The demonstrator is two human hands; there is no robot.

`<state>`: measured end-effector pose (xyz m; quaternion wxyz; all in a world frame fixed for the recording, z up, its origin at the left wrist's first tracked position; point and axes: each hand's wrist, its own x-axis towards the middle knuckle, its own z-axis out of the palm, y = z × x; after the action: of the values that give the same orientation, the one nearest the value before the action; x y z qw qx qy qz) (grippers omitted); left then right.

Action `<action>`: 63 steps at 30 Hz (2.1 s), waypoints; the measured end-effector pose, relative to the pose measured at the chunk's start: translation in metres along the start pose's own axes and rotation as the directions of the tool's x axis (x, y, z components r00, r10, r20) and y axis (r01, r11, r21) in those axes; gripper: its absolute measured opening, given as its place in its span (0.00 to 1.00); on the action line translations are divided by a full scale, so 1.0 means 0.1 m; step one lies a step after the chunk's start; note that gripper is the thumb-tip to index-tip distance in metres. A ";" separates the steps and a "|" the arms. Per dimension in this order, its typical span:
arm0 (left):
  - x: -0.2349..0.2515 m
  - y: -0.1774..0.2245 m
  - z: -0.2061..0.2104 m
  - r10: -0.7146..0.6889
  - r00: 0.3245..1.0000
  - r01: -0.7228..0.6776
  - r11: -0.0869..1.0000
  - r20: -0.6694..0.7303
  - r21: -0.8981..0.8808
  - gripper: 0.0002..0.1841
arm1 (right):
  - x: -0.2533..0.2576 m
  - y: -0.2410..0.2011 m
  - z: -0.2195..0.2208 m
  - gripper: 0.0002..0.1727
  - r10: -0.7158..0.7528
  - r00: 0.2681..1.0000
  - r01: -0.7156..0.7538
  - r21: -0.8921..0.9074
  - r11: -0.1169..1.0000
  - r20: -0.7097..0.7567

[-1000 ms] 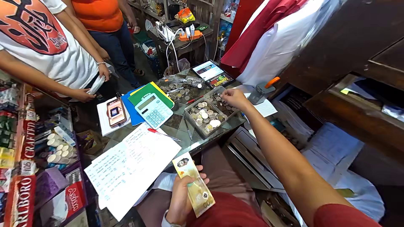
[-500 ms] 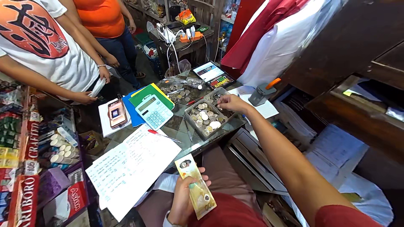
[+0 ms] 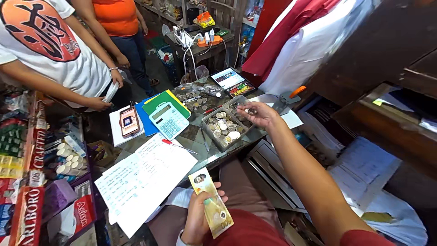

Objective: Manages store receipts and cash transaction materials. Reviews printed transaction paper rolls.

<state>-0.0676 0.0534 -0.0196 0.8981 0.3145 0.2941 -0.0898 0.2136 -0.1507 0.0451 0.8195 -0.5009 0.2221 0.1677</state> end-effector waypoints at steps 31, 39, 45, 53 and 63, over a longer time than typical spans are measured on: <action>0.02 0.63 -0.08 0.271 0.945 -0.300 0.941 -0.184 -0.156 0.21 | -0.71 1.02 0.97 0.17 0.366 0.680 -0.109 -0.406 0.907 0.635; 0.07 0.16 -0.03 0.085 0.988 -0.118 0.953 -0.129 -0.278 0.16 | -1.10 1.42 0.99 0.11 0.358 0.686 0.374 -0.729 0.573 0.633; -0.01 0.23 -0.16 0.036 0.968 -0.139 0.899 -0.247 -0.415 0.18 | -1.18 1.56 0.97 0.17 0.235 0.459 0.849 -0.501 0.170 0.857; -0.36 0.56 -0.41 0.255 0.917 -0.317 0.932 -0.306 -0.176 0.17 | -0.48 2.13 1.24 0.42 0.147 0.460 0.887 -0.461 -0.035 0.875; -0.24 0.81 -0.69 0.366 0.801 -0.420 0.908 -0.473 -0.009 0.17 | -0.36 2.53 1.18 0.16 -0.181 0.237 0.937 -0.274 -0.216 0.954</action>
<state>-0.0920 0.1594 -0.0075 0.8174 0.3293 0.4317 0.1925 0.0808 0.0651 -0.0772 0.3085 -0.8023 -0.5088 -0.0475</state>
